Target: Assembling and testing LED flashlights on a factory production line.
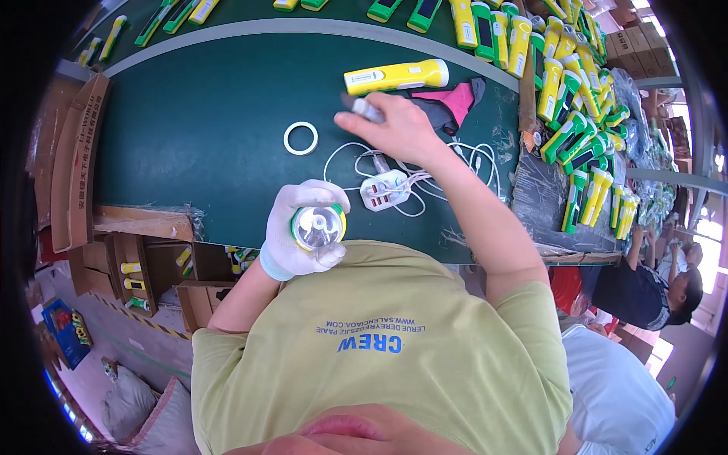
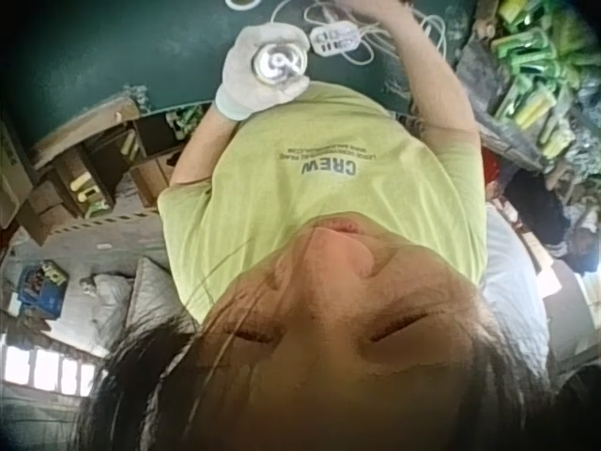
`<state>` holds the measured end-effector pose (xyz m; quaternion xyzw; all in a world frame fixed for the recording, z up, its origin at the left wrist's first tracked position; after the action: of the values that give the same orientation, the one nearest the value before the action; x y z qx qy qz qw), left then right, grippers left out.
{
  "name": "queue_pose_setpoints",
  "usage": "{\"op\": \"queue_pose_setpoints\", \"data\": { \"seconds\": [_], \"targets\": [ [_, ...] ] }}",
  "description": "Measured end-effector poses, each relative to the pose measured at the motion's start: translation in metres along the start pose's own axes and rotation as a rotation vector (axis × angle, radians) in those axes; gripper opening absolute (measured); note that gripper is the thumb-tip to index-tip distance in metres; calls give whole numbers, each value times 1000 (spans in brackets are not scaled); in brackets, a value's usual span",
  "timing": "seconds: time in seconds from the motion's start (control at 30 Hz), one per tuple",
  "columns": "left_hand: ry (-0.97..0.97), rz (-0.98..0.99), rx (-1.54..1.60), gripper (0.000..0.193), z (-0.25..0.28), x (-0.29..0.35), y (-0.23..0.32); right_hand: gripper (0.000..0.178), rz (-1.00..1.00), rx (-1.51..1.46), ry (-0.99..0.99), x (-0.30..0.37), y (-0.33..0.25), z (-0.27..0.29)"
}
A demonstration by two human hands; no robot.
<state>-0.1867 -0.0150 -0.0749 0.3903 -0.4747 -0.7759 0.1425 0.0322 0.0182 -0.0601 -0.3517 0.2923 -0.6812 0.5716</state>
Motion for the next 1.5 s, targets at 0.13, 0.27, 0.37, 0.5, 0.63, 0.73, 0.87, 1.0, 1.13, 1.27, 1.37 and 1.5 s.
{"op": "queue_pose_setpoints", "data": {
  "seconds": [0.13,0.27,0.37,0.5,0.63,0.73,0.87,1.0,1.13,1.27,1.37,1.5],
  "targets": [
    [66,202,154,73,0,5,-5,48,649,377,149,-9,-12,-17],
    [-25,253,129,75,-1,-3,-10,39,697,430,-170,-5,-25,-56],
    [-10,254,167,75,1,-7,-14,28,716,355,-144,-21,-13,-65],
    [-54,245,174,69,4,-5,-19,16,433,-389,-113,-7,-53,-10],
    [7,273,253,84,0,-10,-17,27,707,-249,-432,54,-93,32],
    [-77,316,175,88,-1,-11,-22,34,797,-3,-349,76,-97,25],
    [-215,311,12,75,-12,-16,-22,47,870,217,-342,79,-107,27],
    [-102,215,-241,46,-26,-13,-30,48,846,400,-435,76,-110,35],
    [48,190,-333,44,-30,-17,-19,58,622,413,-312,72,-90,40],
    [15,195,-339,39,-29,-20,-16,69,610,551,-216,77,-93,37],
    [123,225,-347,42,-33,-17,-22,69,688,351,-246,75,-114,53],
    [97,200,-426,44,-36,-18,-20,59,532,342,-296,90,-93,49]
  ]
}}
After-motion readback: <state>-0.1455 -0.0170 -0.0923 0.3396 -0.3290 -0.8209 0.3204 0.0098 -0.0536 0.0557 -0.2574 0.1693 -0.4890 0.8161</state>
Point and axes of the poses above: each hand's wrist, its own x-axis away from the middle knuckle, its own z-axis out of the back of the hand, y = z × x, the point moved 2 cm from there along -x, towards the middle knuckle, and after that the axes turned 15 degrees about -x, right-handed, at the moved point
